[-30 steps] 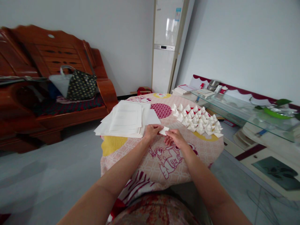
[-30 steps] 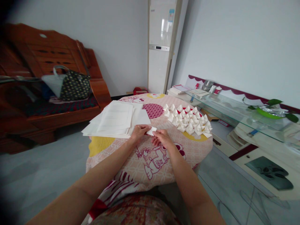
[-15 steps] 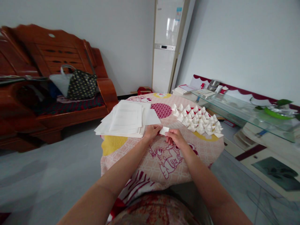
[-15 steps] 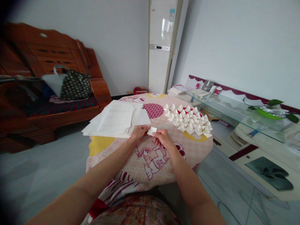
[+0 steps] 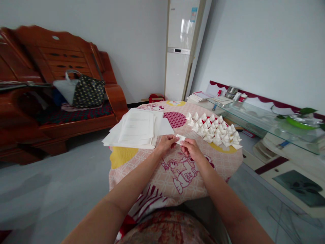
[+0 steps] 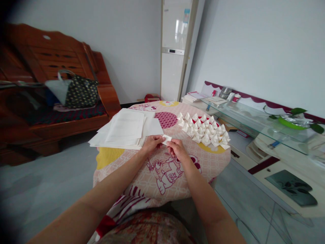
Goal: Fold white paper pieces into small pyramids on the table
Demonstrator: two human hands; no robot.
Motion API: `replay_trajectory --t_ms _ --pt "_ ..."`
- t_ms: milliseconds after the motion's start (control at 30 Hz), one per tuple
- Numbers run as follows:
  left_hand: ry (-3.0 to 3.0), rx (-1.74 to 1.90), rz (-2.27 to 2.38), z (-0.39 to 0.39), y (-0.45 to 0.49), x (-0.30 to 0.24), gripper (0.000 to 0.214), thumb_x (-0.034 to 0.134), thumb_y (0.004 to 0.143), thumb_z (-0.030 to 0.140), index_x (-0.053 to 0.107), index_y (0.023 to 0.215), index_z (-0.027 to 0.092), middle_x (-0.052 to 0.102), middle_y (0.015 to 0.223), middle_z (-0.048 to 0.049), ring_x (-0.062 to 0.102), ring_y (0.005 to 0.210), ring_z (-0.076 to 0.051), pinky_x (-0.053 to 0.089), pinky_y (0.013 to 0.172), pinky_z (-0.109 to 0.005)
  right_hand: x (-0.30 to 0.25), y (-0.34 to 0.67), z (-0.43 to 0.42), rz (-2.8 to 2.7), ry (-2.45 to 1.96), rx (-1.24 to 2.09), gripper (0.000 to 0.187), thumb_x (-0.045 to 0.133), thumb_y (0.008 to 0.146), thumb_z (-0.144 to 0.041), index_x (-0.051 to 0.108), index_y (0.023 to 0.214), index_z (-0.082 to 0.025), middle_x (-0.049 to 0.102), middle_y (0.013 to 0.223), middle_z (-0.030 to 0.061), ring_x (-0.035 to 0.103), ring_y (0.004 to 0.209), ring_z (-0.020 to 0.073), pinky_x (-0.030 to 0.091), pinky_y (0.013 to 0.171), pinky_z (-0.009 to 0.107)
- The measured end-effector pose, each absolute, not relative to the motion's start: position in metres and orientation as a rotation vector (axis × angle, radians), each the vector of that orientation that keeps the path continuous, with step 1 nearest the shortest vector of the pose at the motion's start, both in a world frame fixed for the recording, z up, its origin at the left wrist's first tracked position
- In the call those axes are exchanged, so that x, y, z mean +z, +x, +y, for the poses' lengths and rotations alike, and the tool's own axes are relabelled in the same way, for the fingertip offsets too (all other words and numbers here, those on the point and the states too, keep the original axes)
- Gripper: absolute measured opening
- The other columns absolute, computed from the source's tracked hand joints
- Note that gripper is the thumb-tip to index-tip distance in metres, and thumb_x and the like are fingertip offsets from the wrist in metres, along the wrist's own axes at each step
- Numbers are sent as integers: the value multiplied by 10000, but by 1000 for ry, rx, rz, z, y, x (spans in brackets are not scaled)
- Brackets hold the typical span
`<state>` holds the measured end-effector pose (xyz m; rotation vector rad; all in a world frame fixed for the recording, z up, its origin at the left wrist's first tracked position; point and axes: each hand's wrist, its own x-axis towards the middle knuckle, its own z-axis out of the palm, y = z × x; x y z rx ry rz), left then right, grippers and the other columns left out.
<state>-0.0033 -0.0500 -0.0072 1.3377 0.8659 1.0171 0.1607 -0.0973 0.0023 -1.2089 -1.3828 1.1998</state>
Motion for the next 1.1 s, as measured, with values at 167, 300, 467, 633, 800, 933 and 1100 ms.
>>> replay_trajectory --t_ms 167,300,467,633,800,933,1100 --pt "1373 1016 934 -50 -2 -7 443 783 654 553 598 611 153 532 533 23 412 466 -76 305 470 -232 5 159 -100 -1472 -1262 1189 315 646 783 -454 584 608 -200 546 459 -21 394 349 91 268 344 226" --pt "1555 1075 1022 -50 -5 -5 350 734 698 434 555 555 169 489 510 32 415 494 -84 290 488 -229 7 158 -103 -1488 -1293 1168 303 651 784 -429 590 598 -197 530 446 -26 378 343 89 252 349 232" --pt "1511 1086 948 -53 -5 -3 365 658 765 467 562 568 175 504 510 18 401 483 -90 285 482 -236 6 161 -102 -1496 -1264 1169 327 643 785 -443 599 576 -195 538 446 -23 402 348 90 251 348 224" --pt "1526 1133 938 -53 -5 -5 370 660 747 474 560 565 168 469 509 32 386 494 -86 274 490 -237 -1 164 -97 -1540 -1234 1205 374 666 786 -467 602 544 -189 570 460 -7 432 360 87 302 372 220" --pt "1559 1089 940 -49 -9 -7 389 669 744 493 573 561 163 452 487 41 367 474 -82 261 488 -239 -10 162 -93 -1434 -1159 1285 406 641 795 -548 639 612 -186 637 513 24 508 387 114 369 393 229" --pt "1564 1026 924 -50 -8 -7 384 682 735 482 570 551 163 442 475 44 372 464 -81 259 484 -238 -8 161 -93 -1360 -1190 1212 407 639 791 -541 632 588 -189 613 478 20 501 373 118 365 381 230" --pt "1490 982 880 -51 -3 -9 392 692 728 495 563 557 167 456 477 43 378 441 -75 268 459 -229 -7 163 -92 -1337 -1243 1137 380 642 776 -489 605 541 -193 586 449 20 465 353 110 314 352 230"
